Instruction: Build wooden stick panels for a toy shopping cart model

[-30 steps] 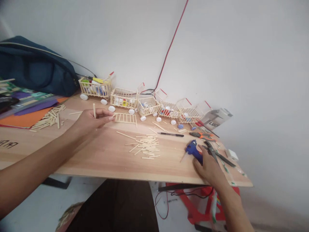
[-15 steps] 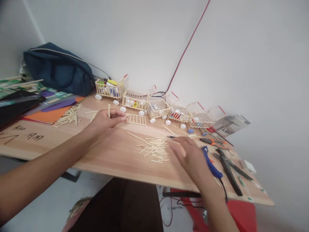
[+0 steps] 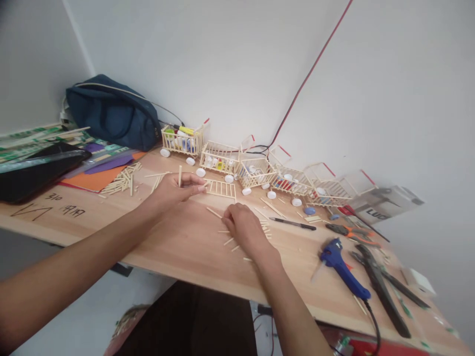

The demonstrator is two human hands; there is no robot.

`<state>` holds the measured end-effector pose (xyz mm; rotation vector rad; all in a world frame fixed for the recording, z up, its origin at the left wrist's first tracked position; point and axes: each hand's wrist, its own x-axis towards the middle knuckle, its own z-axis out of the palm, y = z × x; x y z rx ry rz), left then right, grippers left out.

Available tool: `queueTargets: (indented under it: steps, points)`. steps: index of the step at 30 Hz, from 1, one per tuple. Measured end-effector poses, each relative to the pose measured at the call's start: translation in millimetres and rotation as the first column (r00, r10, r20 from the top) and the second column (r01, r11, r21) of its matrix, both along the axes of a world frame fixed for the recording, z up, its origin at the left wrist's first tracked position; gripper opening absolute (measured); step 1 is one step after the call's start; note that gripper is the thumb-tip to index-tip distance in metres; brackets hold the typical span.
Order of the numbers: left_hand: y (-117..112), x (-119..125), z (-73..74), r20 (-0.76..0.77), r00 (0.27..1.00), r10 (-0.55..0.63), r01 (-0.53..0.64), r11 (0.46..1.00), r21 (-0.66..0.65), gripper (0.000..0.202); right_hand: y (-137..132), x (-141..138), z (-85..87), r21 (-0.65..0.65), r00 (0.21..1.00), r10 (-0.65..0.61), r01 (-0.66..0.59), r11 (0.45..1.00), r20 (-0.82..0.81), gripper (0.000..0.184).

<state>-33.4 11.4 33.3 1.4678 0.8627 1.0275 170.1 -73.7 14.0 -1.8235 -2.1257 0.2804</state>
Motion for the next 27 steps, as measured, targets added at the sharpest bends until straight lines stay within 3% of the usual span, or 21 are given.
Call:
queueTargets:
  steps: [4, 8, 11, 14, 17, 23, 27]
  points:
    - [0, 0, 0.2, -0.012, 1.0, -0.011, 0.011, 1.0, 0.003, 0.027, -2, 7, -3.0, -0.051, 0.946, -0.117, 0.106, 0.993, -0.302, 0.014]
    - [-2, 1, 2.3, -0.04, 0.999, -0.021, 0.019, 0.999, -0.046, 0.029, -4, 18, -0.9, -0.222, 0.658, -0.221, 0.083, 0.972, -0.72, 0.037]
    - [-2, 2, 2.9, -0.029, 0.998, -0.049, 0.047, 0.995, -0.093, 0.031, -6, 22, 3.7, -0.313, 0.491, -0.274, 0.003, 0.95, -0.827, 0.044]
    - [-2, 3, 1.5, -0.003, 0.998, -0.058, 0.057, 0.991, -0.124, 0.032, -8, 22, 7.8, -0.316, 0.402, -0.273, -0.042, 0.948, -0.874, 0.039]
    - [-3, 4, -1.2, 0.019, 0.997, -0.078, 0.08, 0.982, -0.172, 0.036, -9, 20, 10.4, -0.291, 0.404, -0.248, -0.048, 0.955, -0.881, 0.036]
    - [-5, 5, -5.5, 0.054, 0.993, -0.106, 0.116, 0.966, -0.232, 0.038, -13, 6, 14.7, -0.172, 0.566, -0.178, 0.064, 0.983, -0.805, 0.033]
    - [-6, 5, -5.8, 0.05, 0.99, -0.134, 0.142, 0.962, -0.233, 0.036, -16, -9, 16.7, -0.112, 0.623, -0.171, 0.133, 0.985, -0.764, 0.028]
